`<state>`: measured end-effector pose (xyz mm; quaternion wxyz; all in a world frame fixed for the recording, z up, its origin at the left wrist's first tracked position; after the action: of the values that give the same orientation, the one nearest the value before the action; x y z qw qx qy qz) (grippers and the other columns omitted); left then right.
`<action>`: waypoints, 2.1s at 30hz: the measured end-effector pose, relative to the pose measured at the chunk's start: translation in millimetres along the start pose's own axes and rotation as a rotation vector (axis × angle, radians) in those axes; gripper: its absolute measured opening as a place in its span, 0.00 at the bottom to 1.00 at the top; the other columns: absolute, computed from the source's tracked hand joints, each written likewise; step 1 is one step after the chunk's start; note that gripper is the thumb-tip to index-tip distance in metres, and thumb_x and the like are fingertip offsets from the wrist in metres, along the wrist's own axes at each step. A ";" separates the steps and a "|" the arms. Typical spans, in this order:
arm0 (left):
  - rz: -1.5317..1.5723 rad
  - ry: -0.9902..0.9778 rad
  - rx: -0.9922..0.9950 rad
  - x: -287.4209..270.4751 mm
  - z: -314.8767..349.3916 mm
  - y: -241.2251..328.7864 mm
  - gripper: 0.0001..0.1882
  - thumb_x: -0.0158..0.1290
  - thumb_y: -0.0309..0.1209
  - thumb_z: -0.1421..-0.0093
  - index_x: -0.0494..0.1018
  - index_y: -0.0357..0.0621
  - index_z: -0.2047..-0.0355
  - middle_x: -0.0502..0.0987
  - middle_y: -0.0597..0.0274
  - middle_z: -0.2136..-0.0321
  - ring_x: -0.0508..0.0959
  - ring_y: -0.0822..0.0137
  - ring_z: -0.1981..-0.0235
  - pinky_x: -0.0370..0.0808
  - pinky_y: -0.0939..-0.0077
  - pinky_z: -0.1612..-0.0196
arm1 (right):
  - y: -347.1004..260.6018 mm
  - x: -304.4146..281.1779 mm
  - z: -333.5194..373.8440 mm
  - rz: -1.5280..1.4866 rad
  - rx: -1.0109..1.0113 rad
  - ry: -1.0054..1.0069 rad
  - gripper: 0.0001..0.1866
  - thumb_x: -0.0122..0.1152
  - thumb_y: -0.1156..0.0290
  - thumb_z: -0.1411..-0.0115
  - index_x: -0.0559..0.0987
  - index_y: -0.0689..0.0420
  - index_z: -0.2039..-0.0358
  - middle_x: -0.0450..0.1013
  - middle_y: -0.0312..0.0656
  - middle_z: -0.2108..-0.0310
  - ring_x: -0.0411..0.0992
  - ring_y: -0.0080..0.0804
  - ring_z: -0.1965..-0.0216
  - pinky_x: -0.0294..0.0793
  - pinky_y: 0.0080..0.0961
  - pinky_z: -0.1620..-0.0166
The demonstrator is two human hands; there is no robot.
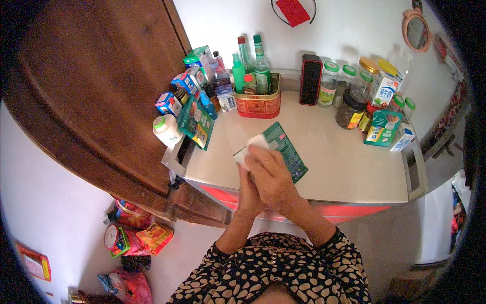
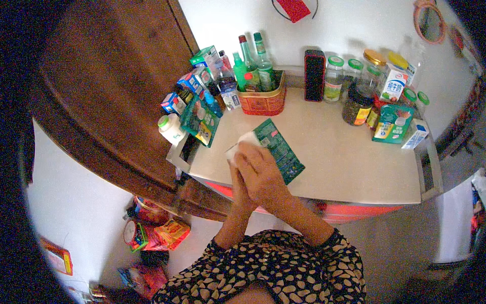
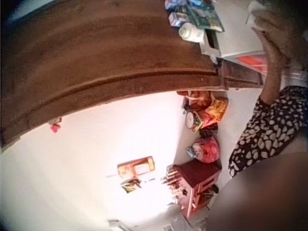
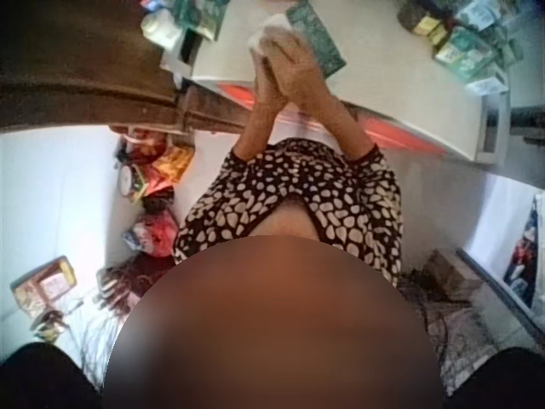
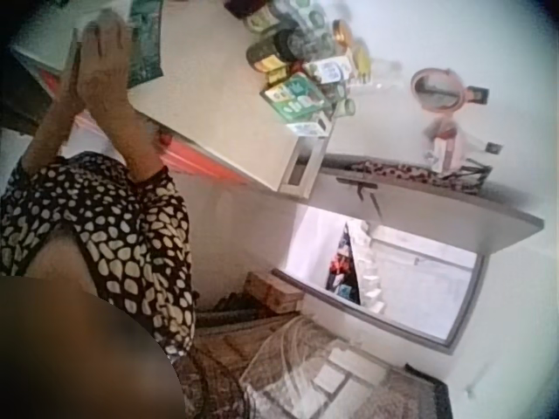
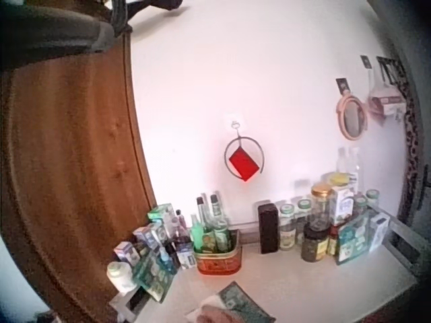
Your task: The person wipes the surfaces of various food packaging items, including a milk carton, a glass jar, and several green sachets, using a dark cloth and a white tissue. The person handles the items one by one, wiping them thoroughly before placing them back on the counter.
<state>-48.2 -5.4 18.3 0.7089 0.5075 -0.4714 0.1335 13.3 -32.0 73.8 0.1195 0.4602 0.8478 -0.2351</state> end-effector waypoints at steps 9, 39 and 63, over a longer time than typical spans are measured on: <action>0.042 0.006 -0.060 -19.8 -6.8 0.2 0.34 0.24 0.57 0.38 0.51 0.48 0.41 0.60 0.55 0.44 0.64 0.57 0.44 0.63 0.61 0.44 | 24.1 -2.9 -6.4 0.254 0.122 -0.045 0.18 0.52 0.75 0.50 0.73 0.59 0.56 0.65 0.48 0.48 0.63 0.44 0.47 0.61 0.38 0.49; 0.302 -0.056 0.083 -25.8 -25.2 9.6 0.22 0.35 0.43 0.35 0.59 0.44 0.47 0.68 0.54 0.50 0.69 0.56 0.49 0.67 0.55 0.47 | 29.0 -8.2 60.8 0.127 0.244 -0.062 0.20 0.48 0.80 0.46 0.67 0.68 0.51 0.56 0.61 0.44 0.60 0.57 0.47 0.62 0.42 0.46; 0.412 -0.203 0.000 -57.4 -29.0 11.3 0.24 0.37 0.50 0.37 0.65 0.46 0.51 0.73 0.57 0.56 0.74 0.57 0.57 0.70 0.59 0.52 | -7.7 14.0 63.0 0.061 -0.051 -0.248 0.18 0.57 0.76 0.55 0.75 0.68 0.62 0.62 0.48 0.46 0.62 0.47 0.51 0.65 0.35 0.50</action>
<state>-70.1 40.8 -22.2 0.6155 0.4114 -0.6340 0.2236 -1.7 -57.5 15.9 0.2421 0.4499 0.8178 -0.2648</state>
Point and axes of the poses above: each hand's wrist, its own z-axis away from the middle knuckle, its own x-axis out of the palm, y = z × x, the point moved 3 cm from there along -z, towards the middle knuckle
